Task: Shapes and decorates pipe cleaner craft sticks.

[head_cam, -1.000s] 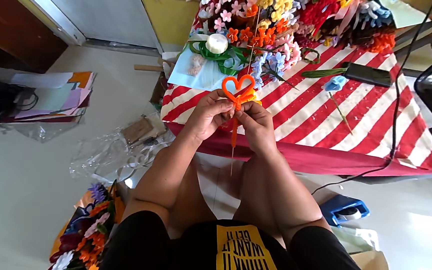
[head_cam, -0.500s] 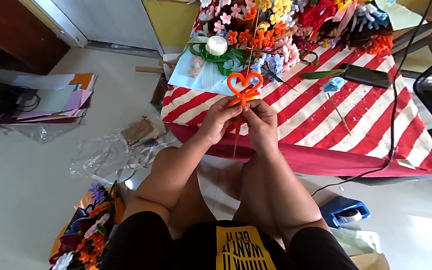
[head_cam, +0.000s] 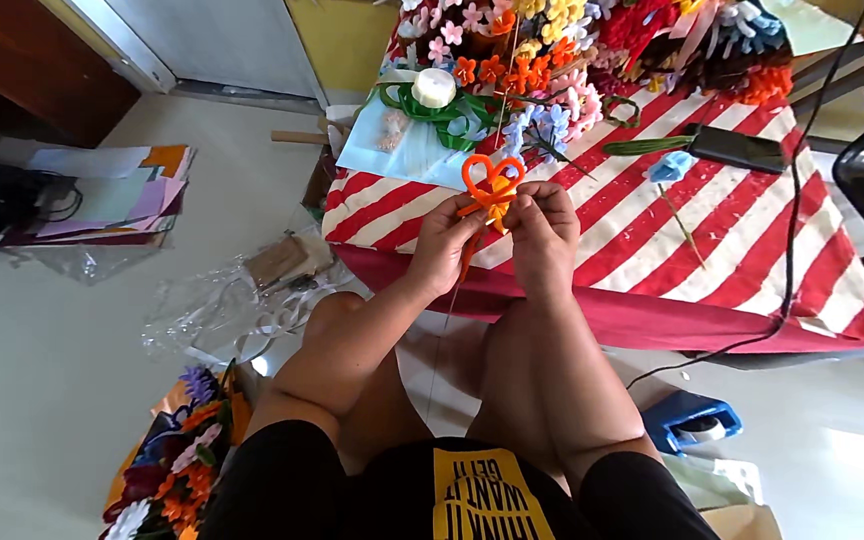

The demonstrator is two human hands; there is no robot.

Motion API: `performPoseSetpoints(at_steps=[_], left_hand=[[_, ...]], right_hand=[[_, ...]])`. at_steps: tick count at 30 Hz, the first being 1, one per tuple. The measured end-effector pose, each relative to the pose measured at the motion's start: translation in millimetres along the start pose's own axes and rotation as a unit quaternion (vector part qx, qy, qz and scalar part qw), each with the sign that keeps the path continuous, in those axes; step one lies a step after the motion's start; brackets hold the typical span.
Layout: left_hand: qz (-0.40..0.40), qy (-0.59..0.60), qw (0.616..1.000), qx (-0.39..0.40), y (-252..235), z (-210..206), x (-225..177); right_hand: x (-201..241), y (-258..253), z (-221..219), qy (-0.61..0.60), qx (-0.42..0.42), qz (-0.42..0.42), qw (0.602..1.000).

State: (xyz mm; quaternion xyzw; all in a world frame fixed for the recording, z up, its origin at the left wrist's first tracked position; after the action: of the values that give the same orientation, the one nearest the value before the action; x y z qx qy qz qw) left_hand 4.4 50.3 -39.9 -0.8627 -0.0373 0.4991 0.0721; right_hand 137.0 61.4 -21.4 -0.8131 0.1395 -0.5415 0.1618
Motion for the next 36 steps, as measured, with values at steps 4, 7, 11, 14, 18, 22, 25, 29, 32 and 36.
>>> performPoseSetpoints(at_steps=[4,7,11,14,18,22,25,29,32,36], left_hand=[[-0.010,-0.005,1.000,0.013,2,-4,2],[-0.035,0.006,0.999,0.011,3,-5,1],[-0.064,0.011,0.998,-0.003,1,-2,1],[-0.066,0.007,0.998,-0.021,1,0,0],[-0.067,0.024,0.997,-0.037,1,1,-1],[-0.054,0.055,0.996,-0.038,2,0,-4],[-0.046,0.059,0.996,-0.042,3,-1,-4],[-0.049,0.061,0.996,-0.053,5,-4,-1],[-0.045,0.047,0.996,-0.067,4,-3,-2],[-0.053,0.029,0.992,-0.108,1,3,-11]], right_hand=[[-1,2,-3,0.021,-0.011,-0.009,1.000],[-2,3,-5,0.025,-0.005,-0.009,1.000],[-3,4,-8,0.028,0.005,-0.001,1.000],[-3,4,-8,0.039,0.007,-0.007,0.999],[-3,5,-10,0.065,0.014,-0.024,0.998],[-5,8,-13,0.073,0.019,-0.035,0.997],[-5,9,-13,0.071,0.020,-0.024,0.997],[-2,7,-12,0.096,0.028,0.012,0.995],[-2,5,-10,0.086,0.027,-0.008,0.996],[-8,3,-9,0.074,0.041,-0.072,0.994]])
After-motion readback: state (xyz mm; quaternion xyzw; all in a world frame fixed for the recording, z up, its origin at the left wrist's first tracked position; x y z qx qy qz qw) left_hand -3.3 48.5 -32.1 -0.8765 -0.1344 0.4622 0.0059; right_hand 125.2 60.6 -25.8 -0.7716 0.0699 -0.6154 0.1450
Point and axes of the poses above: each hand's wrist, its own y-axis away from the middle knuckle, its own z-axis out of the back of the hand, x = y × z, the point moved 4 cm from there along -y, towards the middle knuckle, and after that the axes turned 3 degrees about -x, right-handed, at the moved point
